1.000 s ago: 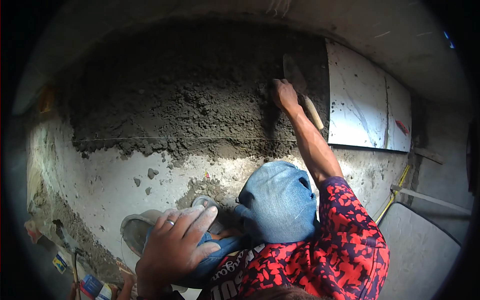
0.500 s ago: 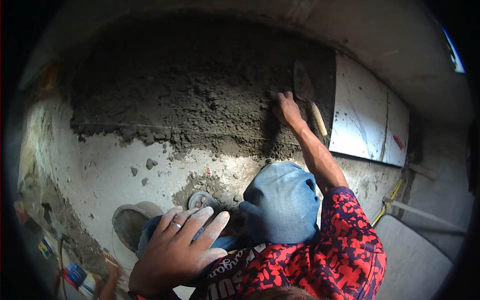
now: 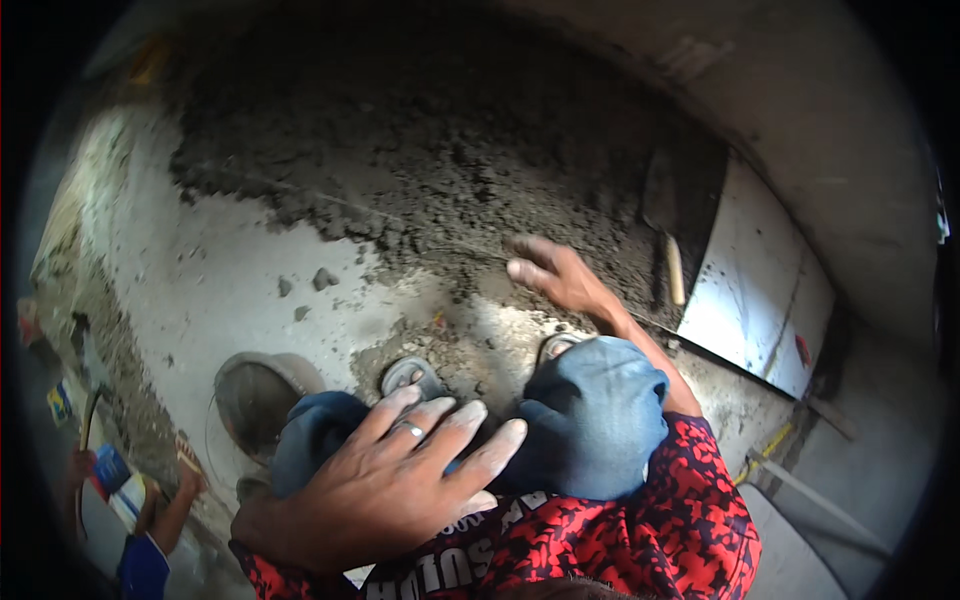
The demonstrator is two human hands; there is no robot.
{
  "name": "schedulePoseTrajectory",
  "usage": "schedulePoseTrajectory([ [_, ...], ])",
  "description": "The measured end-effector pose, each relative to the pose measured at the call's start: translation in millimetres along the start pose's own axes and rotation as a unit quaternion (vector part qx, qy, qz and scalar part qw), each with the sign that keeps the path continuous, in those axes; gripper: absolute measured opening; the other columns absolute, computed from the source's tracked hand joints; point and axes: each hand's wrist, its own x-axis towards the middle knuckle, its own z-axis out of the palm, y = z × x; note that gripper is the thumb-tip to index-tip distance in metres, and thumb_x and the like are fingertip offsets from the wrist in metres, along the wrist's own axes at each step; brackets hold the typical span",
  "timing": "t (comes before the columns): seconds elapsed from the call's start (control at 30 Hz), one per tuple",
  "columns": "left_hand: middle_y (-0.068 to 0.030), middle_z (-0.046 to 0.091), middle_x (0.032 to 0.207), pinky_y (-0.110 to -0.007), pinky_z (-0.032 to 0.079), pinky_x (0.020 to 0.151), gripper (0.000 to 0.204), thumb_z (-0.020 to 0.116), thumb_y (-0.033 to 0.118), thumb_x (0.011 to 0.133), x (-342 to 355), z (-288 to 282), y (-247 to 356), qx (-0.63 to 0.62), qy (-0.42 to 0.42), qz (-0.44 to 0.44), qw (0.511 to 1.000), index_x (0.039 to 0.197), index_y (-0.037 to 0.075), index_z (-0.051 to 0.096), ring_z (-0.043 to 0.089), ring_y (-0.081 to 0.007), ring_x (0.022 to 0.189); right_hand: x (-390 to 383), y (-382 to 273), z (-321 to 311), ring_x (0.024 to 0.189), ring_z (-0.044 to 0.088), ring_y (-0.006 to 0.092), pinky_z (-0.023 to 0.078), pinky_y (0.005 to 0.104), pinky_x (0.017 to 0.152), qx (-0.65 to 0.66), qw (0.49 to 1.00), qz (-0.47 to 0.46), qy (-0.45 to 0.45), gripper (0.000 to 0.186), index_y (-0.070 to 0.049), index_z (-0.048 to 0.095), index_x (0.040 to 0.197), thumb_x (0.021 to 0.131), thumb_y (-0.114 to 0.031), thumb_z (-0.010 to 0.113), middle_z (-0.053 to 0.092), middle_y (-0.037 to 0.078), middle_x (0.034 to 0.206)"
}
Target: Smoothing and leveling a layer of mortar on a floor using a trowel.
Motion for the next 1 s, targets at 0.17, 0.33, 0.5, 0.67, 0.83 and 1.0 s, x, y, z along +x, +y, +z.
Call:
schedulePoseTrajectory([
  [0.17,-0.0124,0.058,0.114,-0.045,0.041,0.096,0.055,0.06,0.044,0.08,1,-1,3,0.019,0.005,-0.002,1.0,0.122,0.009,0.057,0.057,-0.0282,0.104,-35,163,-105,0.104,0.055,0.0423,0.047,0.0463,0.088,-0.443,0.837,-0.041,0.319,0.052,0.004,0.048,0.12,0.075,-0.014,0.067,0.054,0.026,0.116],
  [0.33,-0.0135,0.058,0.114,-0.046,0.04,0.096,0.055,0.061,0.043,0.08,-5,-5,9,0.012,-0.02,-0.02,1.0,0.122,0.009,0.057,0.056,-0.0289,0.105,-78,184,-126,0.088,0.058,0.0481,0.047,0.0499,0.075,-0.328,0.892,0.207,0.231,0.032,0.002,0.047,0.104,0.08,-0.015,0.059,0.061,0.028,0.092],
  [0.5,-0.0147,0.057,0.114,-0.046,0.04,0.095,0.055,0.063,0.041,0.08,3,-4,4,-0.005,-0.018,-0.006,1.0,0.124,0.009,0.056,0.056,-0.029,0.105,-83,115,-101,0.09,0.058,0.0496,0.046,0.0501,0.073,-0.176,0.93,0.205,0.25,0.035,0.001,0.04,0.102,0.082,-0.017,0.063,0.06,0.032,0.091],
  [0.67,-0.0145,0.057,0.114,-0.045,0.04,0.094,0.055,0.064,0.039,0.079,-3,1,3,-0.005,0.003,-0.017,1.0,0.124,0.009,0.055,0.056,-0.0288,0.104,-57,94,-113,0.086,0.061,0.0428,0.047,0.0453,0.073,-0.231,0.938,0.133,0.223,0.033,-0.002,0.049,0.106,0.088,-0.027,0.06,0.062,0.025,0.091],
  [0.83,-0.0133,0.057,0.112,-0.043,0.041,0.092,0.056,0.063,0.039,0.081,1,6,-3,-0.002,0.008,-0.001,1.0,0.128,0.01,0.052,0.056,-0.0274,0.101,-25,65,-105,0.091,0.061,0.0382,0.047,0.0429,0.073,-0.227,0.949,0.162,0.145,0.031,-0.002,0.055,0.103,0.092,-0.03,0.055,0.061,0.026,0.094],
  [1.0,-0.0131,0.056,0.113,-0.044,0.04,0.094,0.055,0.062,0.038,0.083,-1,7,2,-0.017,-0.015,-0.013,1.0,0.129,0.011,0.051,0.055,-0.0288,0.104,29,35,-51,0.076,0.059,0.0376,0.046,0.0467,0.067,-0.283,0.956,-0.018,-0.071,0.038,-0.001,0.049,0.094,0.094,-0.039,0.05,0.059,0.022,0.08],
])
